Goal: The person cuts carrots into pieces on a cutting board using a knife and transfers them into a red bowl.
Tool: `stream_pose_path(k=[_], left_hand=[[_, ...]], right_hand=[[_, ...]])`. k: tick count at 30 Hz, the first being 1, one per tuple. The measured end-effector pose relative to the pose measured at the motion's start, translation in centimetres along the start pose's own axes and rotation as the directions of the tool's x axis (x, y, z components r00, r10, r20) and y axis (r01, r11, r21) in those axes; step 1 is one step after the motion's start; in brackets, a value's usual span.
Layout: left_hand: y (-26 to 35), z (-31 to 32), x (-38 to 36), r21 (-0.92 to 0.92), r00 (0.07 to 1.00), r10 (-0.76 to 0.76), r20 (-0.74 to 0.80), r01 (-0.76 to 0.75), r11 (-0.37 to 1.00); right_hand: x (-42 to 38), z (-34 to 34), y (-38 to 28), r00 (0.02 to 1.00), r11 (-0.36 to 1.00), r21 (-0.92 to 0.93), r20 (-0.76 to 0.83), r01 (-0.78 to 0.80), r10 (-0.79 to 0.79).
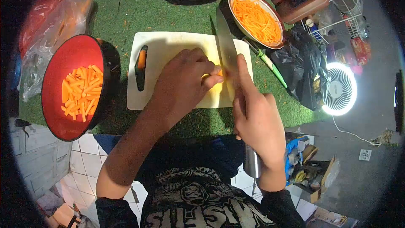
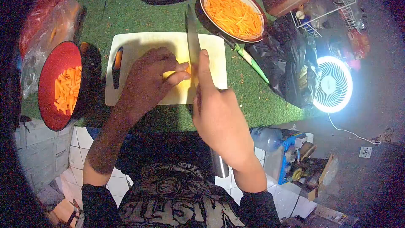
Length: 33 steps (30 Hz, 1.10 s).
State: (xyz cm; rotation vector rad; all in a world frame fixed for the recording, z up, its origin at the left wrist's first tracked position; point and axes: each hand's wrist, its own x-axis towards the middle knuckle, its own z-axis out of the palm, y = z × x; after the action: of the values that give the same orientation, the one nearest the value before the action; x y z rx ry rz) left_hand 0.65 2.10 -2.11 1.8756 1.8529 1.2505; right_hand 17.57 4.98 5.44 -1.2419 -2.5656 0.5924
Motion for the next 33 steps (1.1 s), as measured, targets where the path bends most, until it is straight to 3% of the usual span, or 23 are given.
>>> stream_pose_path(k=[8,11,15,20,22,25,33], left_hand=[[0.2,-0.1,0.0,0.038,0.999,-0.017,0.045,0.015,0.999],[0.2,-0.2,-0.1,0.029,1.000,0.017,0.019,-0.018,0.999],[0.2,-0.3,-0.1,0.007,0.999,0.037,0.015,-0.037,0.999],[0.1,-0.4,0.0,-0.003,0.999,0.038,0.022,-0.038,0.999],[0.2,-0.6,0.0,0.010,0.998,-0.018,0.060,0.018,1.000],[-0.4,-0.2,-0.2,-0.006,0.999,0.015,0.044,-0.015,1.000],[0.1,-0.4,-0.2,0.037,0.999,0.002,0.041,-0.004,0.999]], right_hand=[[-0.2,0.1,-0.7,0.997,0.997,0.069,0.075,-0.041,0.036],[-0.2,0.1,-1.4,0.998,0.999,-0.045,0.064,-0.026,0.029],[0.0,1.3,-1.0,0.992,0.990,-0.064,0.000,0.123,-0.123],[2.0,1.5,0.0,0.987,0.982,0.100,-0.016,0.163,-0.162],[1.9,1.1,0.0,0.995,0.993,0.070,-0.028,0.099,-0.098],[1.5,0.2,0.2,0.999,0.998,0.057,0.031,-0.035,0.034],[0.5,0.1,-0.4,0.997,0.999,0.031,0.069,-0.043,0.041]])
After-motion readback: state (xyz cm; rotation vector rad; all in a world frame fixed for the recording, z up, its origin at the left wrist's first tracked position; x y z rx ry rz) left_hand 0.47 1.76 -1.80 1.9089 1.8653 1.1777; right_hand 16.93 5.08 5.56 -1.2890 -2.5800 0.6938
